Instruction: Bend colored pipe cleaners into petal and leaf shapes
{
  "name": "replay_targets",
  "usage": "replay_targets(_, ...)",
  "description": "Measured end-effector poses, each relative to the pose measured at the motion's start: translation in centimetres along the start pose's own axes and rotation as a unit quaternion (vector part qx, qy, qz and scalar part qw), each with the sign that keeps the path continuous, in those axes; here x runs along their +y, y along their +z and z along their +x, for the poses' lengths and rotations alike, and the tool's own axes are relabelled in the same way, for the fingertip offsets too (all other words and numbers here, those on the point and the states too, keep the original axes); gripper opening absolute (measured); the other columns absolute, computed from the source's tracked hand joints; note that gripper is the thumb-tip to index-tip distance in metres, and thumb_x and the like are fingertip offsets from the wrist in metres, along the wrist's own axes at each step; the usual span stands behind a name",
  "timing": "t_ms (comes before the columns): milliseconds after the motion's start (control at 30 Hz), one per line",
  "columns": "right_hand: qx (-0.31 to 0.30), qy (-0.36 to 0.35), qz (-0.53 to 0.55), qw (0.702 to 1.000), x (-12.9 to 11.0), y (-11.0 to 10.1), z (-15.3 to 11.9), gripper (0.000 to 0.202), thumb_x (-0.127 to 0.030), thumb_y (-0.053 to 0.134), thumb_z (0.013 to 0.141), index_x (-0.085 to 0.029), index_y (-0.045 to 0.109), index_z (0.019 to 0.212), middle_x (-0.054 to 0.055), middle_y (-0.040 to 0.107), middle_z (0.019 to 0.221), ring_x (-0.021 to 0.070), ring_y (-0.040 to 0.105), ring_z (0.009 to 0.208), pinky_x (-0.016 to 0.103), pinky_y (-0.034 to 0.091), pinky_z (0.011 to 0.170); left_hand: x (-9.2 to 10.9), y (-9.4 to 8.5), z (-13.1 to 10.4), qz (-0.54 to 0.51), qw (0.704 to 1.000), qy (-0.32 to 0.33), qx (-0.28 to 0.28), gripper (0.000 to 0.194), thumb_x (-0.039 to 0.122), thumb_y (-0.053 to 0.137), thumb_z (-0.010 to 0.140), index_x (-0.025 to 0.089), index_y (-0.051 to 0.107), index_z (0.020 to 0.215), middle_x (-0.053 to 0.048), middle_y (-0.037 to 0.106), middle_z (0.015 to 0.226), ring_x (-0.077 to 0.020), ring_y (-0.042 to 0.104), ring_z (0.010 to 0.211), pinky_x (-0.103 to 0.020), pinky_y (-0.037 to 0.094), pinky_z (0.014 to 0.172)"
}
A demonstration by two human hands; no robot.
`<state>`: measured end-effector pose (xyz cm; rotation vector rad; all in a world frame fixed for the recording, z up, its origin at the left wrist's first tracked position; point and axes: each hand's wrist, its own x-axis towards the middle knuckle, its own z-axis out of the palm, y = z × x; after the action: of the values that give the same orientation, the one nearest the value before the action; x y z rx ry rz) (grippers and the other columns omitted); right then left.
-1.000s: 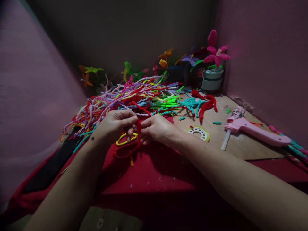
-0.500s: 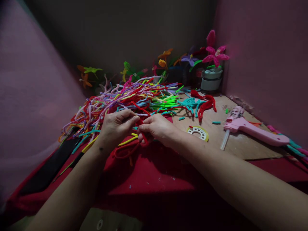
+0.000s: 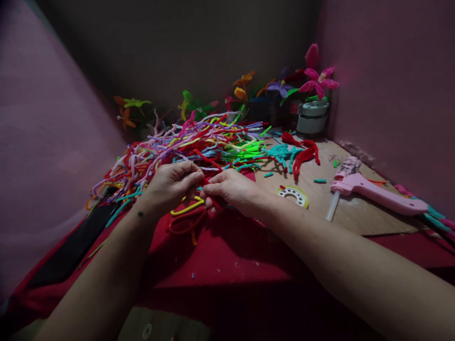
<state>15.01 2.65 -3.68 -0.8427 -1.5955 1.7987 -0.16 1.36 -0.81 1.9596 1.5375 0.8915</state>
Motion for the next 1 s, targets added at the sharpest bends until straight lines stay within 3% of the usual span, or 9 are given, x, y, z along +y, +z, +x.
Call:
replay_targets(67, 0.020, 0.012, -0.015, 1.000, 0.0, 0.1, 0.0, 0.022, -0.011, 0.048, 0.077, -0.012, 0.054, 0.056, -0.002, 0.054, 0.046, 0.0060, 0.049, 0.038, 0.018, 0.037, 0.043, 0.0, 0.3, 0.0, 0.058, 0.997, 0.032, 0.048, 0.012, 0.024, 0.055, 0.073, 0.014, 0.058, 0.066, 0.003, 0.052, 0.048, -0.0061, 0.046, 0.041, -0.015, 0.033, 0.039)
replay_targets(133, 0.036, 0.015, -0.025, 0.999, 0.0, 0.2, 0.0, 0.021, -0.011, 0.047, 0.077, -0.012, 0.054, 0.057, -0.002, 0.053, 0.045, 0.0062, 0.048, 0.037, 0.019, 0.037, 0.043, 0.0, 0.4, 0.0, 0.048, 0.996, 0.035, 0.072, 0.011, 0.023, 0.057, 0.072, 0.014, 0.059, 0.066, 0.003, 0.052, 0.049, -0.0060, 0.047, 0.042, -0.015, 0.034, 0.041)
replay_targets(233, 0.050, -0.001, -0.039, 0.998, -0.1, 0.3, 0.0, 0.021, -0.012, 0.048, 0.077, -0.012, 0.054, 0.057, -0.001, 0.054, 0.044, 0.0064, 0.047, 0.037, 0.019, 0.036, 0.043, 0.0, 0.4, 0.0, -0.107, 0.994, -0.028, 0.014, 0.015, 0.028, 0.057, 0.073, 0.014, 0.060, 0.071, 0.003, 0.053, 0.048, -0.0066, 0.047, 0.041, -0.016, 0.036, 0.040)
replay_targets(333, 0.061, -0.008, -0.061, 0.996, -0.3, 0.4, -0.2, 0.022, -0.013, 0.047, 0.077, -0.012, 0.055, 0.057, -0.001, 0.054, 0.044, 0.0065, 0.045, 0.037, 0.019, 0.035, 0.043, -0.3, 0.1, 0.2, -0.237, 0.965, -0.093, -0.061, 0.017, 0.029, 0.063, 0.069, 0.012, 0.060, 0.069, 0.003, 0.052, 0.046, -0.0057, 0.045, 0.038, -0.015, 0.032, 0.036)
replay_targets(467, 0.097, -0.068, -0.197, 0.973, -0.3, 0.7, -0.3, 0.026, -0.015, 0.050, 0.075, -0.013, 0.053, 0.049, -0.002, 0.052, 0.043, 0.0054, 0.042, 0.038, 0.019, 0.032, 0.042, -1.1, 0.0, 0.6, -0.331, 0.924, -0.166, -0.090, 0.019, 0.028, 0.067, 0.063, 0.013, 0.055, 0.062, 0.004, 0.048, 0.042, -0.0027, 0.033, 0.030, -0.014, 0.021, 0.030)
replay_targets(567, 0.107, -0.085, -0.243, 0.960, -0.1, 0.8, -0.2, 0.025, -0.016, 0.049, 0.074, -0.013, 0.055, 0.050, -0.001, 0.054, 0.044, 0.0064, 0.043, 0.039, 0.020, 0.031, 0.043, -1.2, 0.1, 0.7, -0.305, 0.937, -0.150, -0.076, 0.022, 0.028, 0.066, 0.064, 0.013, 0.052, 0.056, 0.005, 0.043, 0.038, -0.0025, 0.030, 0.029, -0.015, 0.019, 0.030)
replay_targets(700, 0.052, -0.060, -0.136, 0.988, 0.3, 0.6, 0.0, 0.023, -0.019, 0.049, 0.075, -0.012, 0.059, 0.055, 0.002, 0.059, 0.052, 0.0088, 0.050, 0.045, 0.022, 0.038, 0.049, -0.4, 0.1, 0.5, -0.218, 0.970, -0.108, -0.027, 0.023, 0.025, 0.065, 0.064, 0.012, 0.050, 0.052, 0.006, 0.040, 0.035, -0.0032, 0.032, 0.030, -0.016, 0.020, 0.031)
replay_targets(833, 0.018, -0.037, 0.022, 0.999, 0.8, 0.1, 0.3, 0.024, -0.031, 0.055, 0.073, -0.010, 0.064, 0.064, 0.006, 0.063, 0.059, 0.0129, 0.056, 0.053, 0.028, 0.044, 0.058, 0.1, 0.0, 0.3, -0.205, 0.974, -0.087, -0.027, 0.021, 0.024, 0.064, 0.064, 0.012, 0.052, 0.052, 0.006, 0.042, 0.037, -0.0037, 0.034, 0.033, -0.017, 0.024, 0.034)
replay_targets(1000, -0.005, -0.008, 0.105, 0.994, 1.4, -0.1, 0.5, 0.016, -0.027, 0.062, 0.065, -0.011, 0.066, 0.065, 0.006, 0.065, 0.063, 0.0164, 0.060, 0.060, 0.032, 0.044, 0.064, 0.0, 0.3, 0.1, -0.227, 0.970, -0.085, -0.018, 0.018, 0.025, 0.062, 0.066, 0.011, 0.055, 0.056, 0.006, 0.044, 0.040, -0.0035, 0.036, 0.036, -0.017, 0.025, 0.036)
